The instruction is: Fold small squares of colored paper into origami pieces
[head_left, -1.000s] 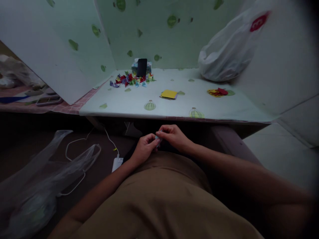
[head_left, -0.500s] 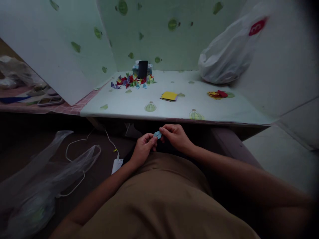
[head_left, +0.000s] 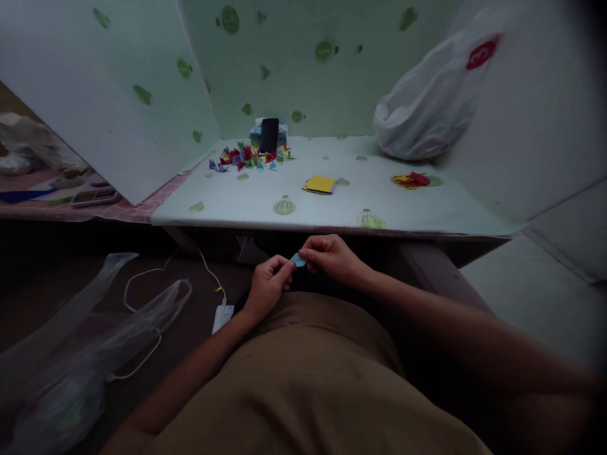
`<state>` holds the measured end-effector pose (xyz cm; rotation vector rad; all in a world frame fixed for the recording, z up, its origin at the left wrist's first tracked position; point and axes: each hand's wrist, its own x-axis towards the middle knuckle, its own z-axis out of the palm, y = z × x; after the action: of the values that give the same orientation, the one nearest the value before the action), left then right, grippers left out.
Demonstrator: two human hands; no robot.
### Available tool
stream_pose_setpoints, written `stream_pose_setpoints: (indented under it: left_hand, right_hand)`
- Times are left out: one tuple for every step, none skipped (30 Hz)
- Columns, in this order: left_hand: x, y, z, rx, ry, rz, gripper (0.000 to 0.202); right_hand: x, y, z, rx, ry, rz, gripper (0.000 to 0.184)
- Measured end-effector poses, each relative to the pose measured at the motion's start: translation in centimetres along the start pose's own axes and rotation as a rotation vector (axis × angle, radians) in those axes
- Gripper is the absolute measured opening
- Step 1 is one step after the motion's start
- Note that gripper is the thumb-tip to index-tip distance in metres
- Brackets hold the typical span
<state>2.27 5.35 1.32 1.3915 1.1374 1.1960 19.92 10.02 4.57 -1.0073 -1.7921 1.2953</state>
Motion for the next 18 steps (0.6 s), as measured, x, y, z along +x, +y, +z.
stream_pose_setpoints:
  left_hand:
    - [0.0, 0.1, -0.1, -0.004, 0.023, 0.003, 0.029]
    - [0.0, 0.1, -0.2, -0.012, 0.037, 0.005, 0.029]
    - [0.1, 0.0, -0.3, -0.023, 0.042, 0.007, 0.029]
    - [0.1, -0.1, -0.3, -0.038, 0.046, 0.010, 0.030]
    - [0.1, -0.2, -0.4, -0.057, 0.055, 0.014, 0.030]
    - [0.2, -0.3, -0.4, -0.082, 0.075, 0.019, 0.030]
    - [0.2, -0.4, -0.4, -0.113, 0.107, 0.022, 0.029]
    - [0.3, -0.5, -0.4, -0.147, 0.141, 0.025, 0.028]
    - [0.3, -0.6, -0.4, -0.176, 0.166, 0.025, 0.029]
    - [0.4, -0.6, -0.3, -0.194, 0.172, 0.021, 0.030]
    - [0.4, -0.6, -0.3, -0.196, 0.156, 0.017, 0.031]
    - [0.3, -0.6, -0.2, -0.183, 0.123, 0.014, 0.031]
    - [0.3, -0.5, -0.1, -0.159, 0.086, 0.015, 0.030]
    - [0.3, -0.4, 0.0, -0.133, 0.062, 0.022, 0.028]
    - [0.2, -0.3, 0.1, -0.114, 0.056, 0.033, 0.025]
    - [0.2, -0.2, 0.1, -0.105, 0.061, 0.046, 0.023]
    - [0.1, -0.2, 0.1, -0.106, 0.071, 0.055, 0.021]
    - [0.1, -0.1, 0.1, -0.113, 0.081, 0.060, 0.019]
  right_hand:
    - [0.0, -0.1, -0.1, 0.010, 0.003, -0.004, 0.025]
    - [0.0, -0.2, -0.1, 0.027, -0.003, -0.002, 0.024]
    - [0.0, -0.3, -0.2, 0.050, -0.016, 0.005, 0.023]
    - [-0.1, -0.4, -0.1, 0.077, -0.033, 0.019, 0.022]
    - [-0.1, -0.5, -0.1, 0.105, -0.049, 0.037, 0.020]
    - [-0.2, -0.6, 0.0, 0.134, -0.056, 0.055, 0.019]
    - [-0.2, -0.6, 0.2, 0.162, -0.053, 0.069, 0.019]
    - [-0.3, -0.6, 0.4, 0.190, -0.040, 0.076, 0.018]
    - [-0.4, -0.6, 0.7, 0.218, -0.020, 0.077, 0.018]
    - [-0.5, -0.6, 1.0, 0.245, 0.004, 0.074, 0.018]
    - [-0.6, -0.5, 1.3, 0.272, 0.030, 0.068, 0.018]
    - [-0.7, -0.5, 1.6, 0.300, 0.050, 0.067, 0.018]
    - [-0.8, -0.5, 1.9, 0.331, 0.060, 0.071, 0.019]
    - [-0.9, -0.5, 2.2, 0.363, 0.053, 0.078, 0.019]
    - [-1.0, -0.5, 2.4, 0.391, 0.034, 0.086, 0.020]
    - [-1.1, -0.4, 2.6, 0.412, 0.012, 0.090, 0.022]
    - [-1.2, -0.4, 2.8, 0.420, -0.011, 0.091, 0.023]
    - [-1.2, -0.3, 2.9, 0.422, -0.031, 0.088, 0.025]
